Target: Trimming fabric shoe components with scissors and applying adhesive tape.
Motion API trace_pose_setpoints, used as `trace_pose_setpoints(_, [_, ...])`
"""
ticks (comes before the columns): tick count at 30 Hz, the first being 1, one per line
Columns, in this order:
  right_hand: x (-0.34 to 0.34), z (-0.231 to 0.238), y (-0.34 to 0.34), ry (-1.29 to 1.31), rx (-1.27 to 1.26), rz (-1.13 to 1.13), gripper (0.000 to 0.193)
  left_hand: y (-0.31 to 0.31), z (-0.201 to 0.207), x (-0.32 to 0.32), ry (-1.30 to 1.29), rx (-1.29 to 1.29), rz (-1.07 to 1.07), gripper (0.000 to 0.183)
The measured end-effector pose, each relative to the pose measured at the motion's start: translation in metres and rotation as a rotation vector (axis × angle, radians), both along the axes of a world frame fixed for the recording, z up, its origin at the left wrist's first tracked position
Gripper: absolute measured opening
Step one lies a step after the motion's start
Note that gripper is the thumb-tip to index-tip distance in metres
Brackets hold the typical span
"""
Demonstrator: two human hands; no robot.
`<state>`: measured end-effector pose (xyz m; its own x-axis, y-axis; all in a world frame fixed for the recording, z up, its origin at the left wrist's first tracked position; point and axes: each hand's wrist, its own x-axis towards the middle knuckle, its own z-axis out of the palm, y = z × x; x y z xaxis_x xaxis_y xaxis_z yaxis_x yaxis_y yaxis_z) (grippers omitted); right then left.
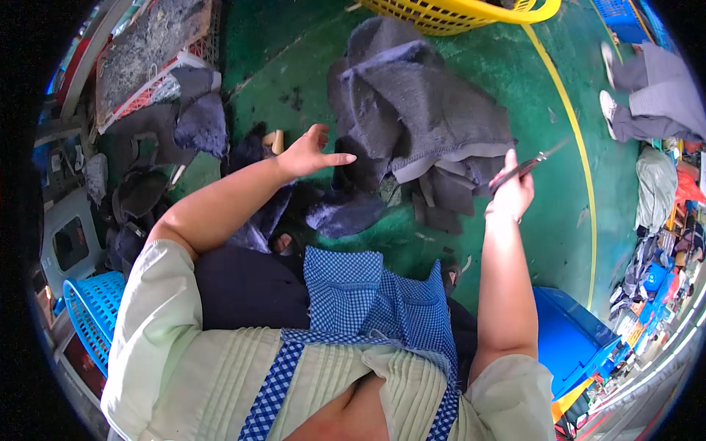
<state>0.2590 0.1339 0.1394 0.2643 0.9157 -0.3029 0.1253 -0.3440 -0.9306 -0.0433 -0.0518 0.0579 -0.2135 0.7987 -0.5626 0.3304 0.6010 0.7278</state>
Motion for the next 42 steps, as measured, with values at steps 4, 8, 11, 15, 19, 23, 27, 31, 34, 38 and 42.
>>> trace_pose_setpoints(4, [-0.003, 0.042, -0.082, 0.074, -0.693, 0.959, 0.063, -0.013, -0.022, 0.015, -0.003, -0.174, -0.014, 0.117])
trace_pose_setpoints(8, [0.008, 0.018, -0.110, 0.004, -1.049, 1.119, 0.061, -0.013, -0.061, -0.001, -0.487, -0.167, -0.055, 0.064])
trace_pose_setpoints(11, [0.013, 0.011, -0.115, -0.018, -1.070, 1.083, 0.060, -0.014, -0.039, 0.006, -0.280, -0.015, 0.057, 0.052])
trace_pose_setpoints(15, [-0.008, -0.001, -0.109, -0.109, -1.018, 1.078, 0.065, -0.005, -0.037, 0.015, 0.015, 0.098, 0.113, 0.078])
trace_pose_setpoints(19, [-0.021, -0.004, -0.106, -0.027, -0.984, 1.063, 0.063, 0.006, -0.039, 0.011, -0.099, 0.089, -0.052, 0.077])
trace_pose_setpoints(23, [-0.012, 0.017, -0.104, -0.005, -0.967, 1.080, 0.055, 0.001, -0.025, 0.004, -0.277, 0.028, -0.028, 0.047])
trace_pose_setpoints(27, [0.001, 0.016, -0.105, -0.089, -1.044, 1.122, 0.059, -0.019, -0.026, -0.005, -0.511, 0.136, 0.084, 0.041])
trace_pose_setpoints(31, [-0.015, -0.006, -0.101, 0.009, -0.995, 1.137, 0.061, -0.020, 0.003, -0.005, -0.531, 0.110, 0.067, 0.038])
trace_pose_setpoints(34, [-0.038, -0.008, -0.095, 0.046, -0.980, 1.044, 0.059, -0.026, 0.010, -0.013, -0.434, 0.201, -0.009, 0.037])
trace_pose_setpoints(38, [-0.053, 0.008, -0.117, -0.229, -0.377, 1.253, 0.041, -0.035, 0.052, -0.038, -0.447, 0.457, -0.130, 0.030])
trace_pose_setpoints(42, [-0.113, 0.044, -0.125, 0.111, 0.219, 1.189, 0.063, -0.035, 0.114, -0.045, -0.437, 0.642, -0.246, 0.030])
